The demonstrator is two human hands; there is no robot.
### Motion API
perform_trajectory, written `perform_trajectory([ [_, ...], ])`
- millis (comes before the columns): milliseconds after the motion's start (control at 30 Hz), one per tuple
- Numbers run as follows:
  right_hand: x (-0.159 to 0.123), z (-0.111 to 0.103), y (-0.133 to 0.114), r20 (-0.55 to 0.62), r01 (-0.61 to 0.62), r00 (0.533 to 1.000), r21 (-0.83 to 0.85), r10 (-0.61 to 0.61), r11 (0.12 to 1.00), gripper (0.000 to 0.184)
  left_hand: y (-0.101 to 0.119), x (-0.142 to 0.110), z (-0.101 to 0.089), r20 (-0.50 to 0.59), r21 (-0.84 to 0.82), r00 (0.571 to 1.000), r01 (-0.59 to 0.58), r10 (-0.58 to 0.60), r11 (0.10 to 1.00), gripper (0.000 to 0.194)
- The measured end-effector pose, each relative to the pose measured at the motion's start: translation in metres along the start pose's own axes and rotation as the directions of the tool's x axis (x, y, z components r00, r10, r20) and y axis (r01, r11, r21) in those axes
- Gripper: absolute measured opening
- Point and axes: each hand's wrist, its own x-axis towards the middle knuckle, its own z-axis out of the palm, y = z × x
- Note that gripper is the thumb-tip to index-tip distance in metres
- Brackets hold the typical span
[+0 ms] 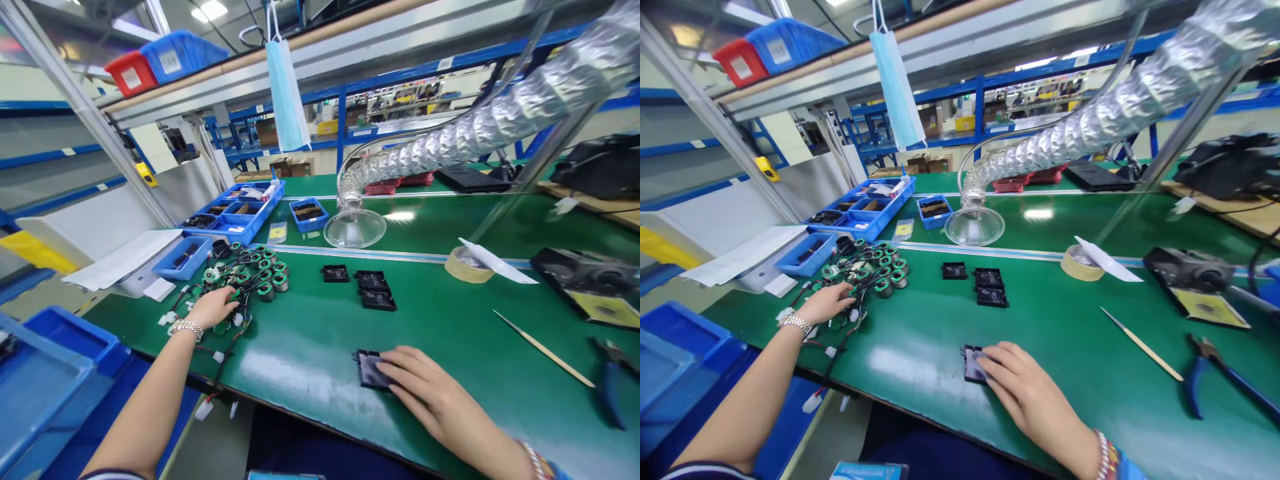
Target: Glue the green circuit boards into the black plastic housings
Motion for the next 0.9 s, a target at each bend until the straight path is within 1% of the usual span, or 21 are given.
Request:
perform_trajectory([
  [67,0.024,0.0,0.002,0.032,-0.002,0.999,0.026,0.001,1.0,0.028,-0.011,-0.005,0.007,0.017,-0.051,1.0,0.002,-0.001,0.999,0.033],
  [133,0.057,0.007,0.002,0.09,0.014,0.996,0.058,-0.019,0.998,0.029,-0.021,-0.011,0.012,0.022,-0.119,1.0,-0.003,0.006,0.993,0.039],
  [200,0.095,0.021,0.002,0.158,0.03,0.987,0.074,-0.041,0.997,0.032,-0.033,-0.018,0.015,-0.005,-0.192,1.0,-0.017,0.016,0.981,0.044],
  [267,0.134,0.04,0.002,0.229,0.026,0.973,0.061,-0.04,0.998,0.04,-0.044,-0.027,0.018,-0.051,-0.225,0.998,-0.054,0.044,0.973,0.045],
  [367,0.187,0.07,-0.002,0.293,0.022,0.956,-0.01,-0.018,1.0,0.05,-0.053,-0.037,0.024,-0.1,-0.153,0.991,-0.102,0.088,0.983,0.039],
  [467,0.223,0.096,-0.007,0.313,0.044,0.949,-0.06,-0.023,0.997,0.05,-0.052,-0.037,0.028,-0.139,-0.051,0.989,-0.049,0.041,0.997,0.03],
  [567,0.24,0.111,-0.01,0.323,0.044,0.946,-0.064,-0.021,0.997,0.04,-0.048,-0.03,0.022,-0.186,-0.023,0.983,0.01,-0.014,1.0,0.029],
  [633,0.241,0.115,-0.01,0.317,0.036,0.948,-0.062,-0.014,0.997,0.033,-0.043,-0.027,0.01,-0.266,-0.053,0.963,0.025,-0.038,0.998,0.032],
  [700,0.236,0.116,-0.009,0.307,0.031,0.951,-0.05,-0.015,0.998,0.03,-0.032,-0.027,-0.005,-0.393,-0.099,0.919,0.003,-0.042,0.995,0.034],
  [767,0.228,0.116,-0.009,0.303,0.031,0.953,-0.034,-0.019,0.999,0.03,-0.015,-0.03,-0.02,-0.496,-0.119,0.868,-0.059,-0.007,0.991,0.034],
  [800,0.224,0.115,-0.009,0.303,0.029,0.953,-0.027,-0.019,0.999,0.029,-0.006,-0.032,-0.026,-0.51,-0.107,0.86,-0.091,0.024,0.99,0.035],
  [833,0.22,0.114,-0.009,0.304,0.024,0.952,-0.023,-0.016,0.999,0.027,0.004,-0.035,-0.031,-0.501,-0.086,0.863,-0.115,0.057,0.99,0.035],
  [900,0.211,0.105,-0.008,0.306,0.006,0.952,-0.017,-0.001,1.0,0.023,0.019,-0.041,-0.039,-0.436,-0.039,0.894,-0.135,0.105,0.99,0.036],
])
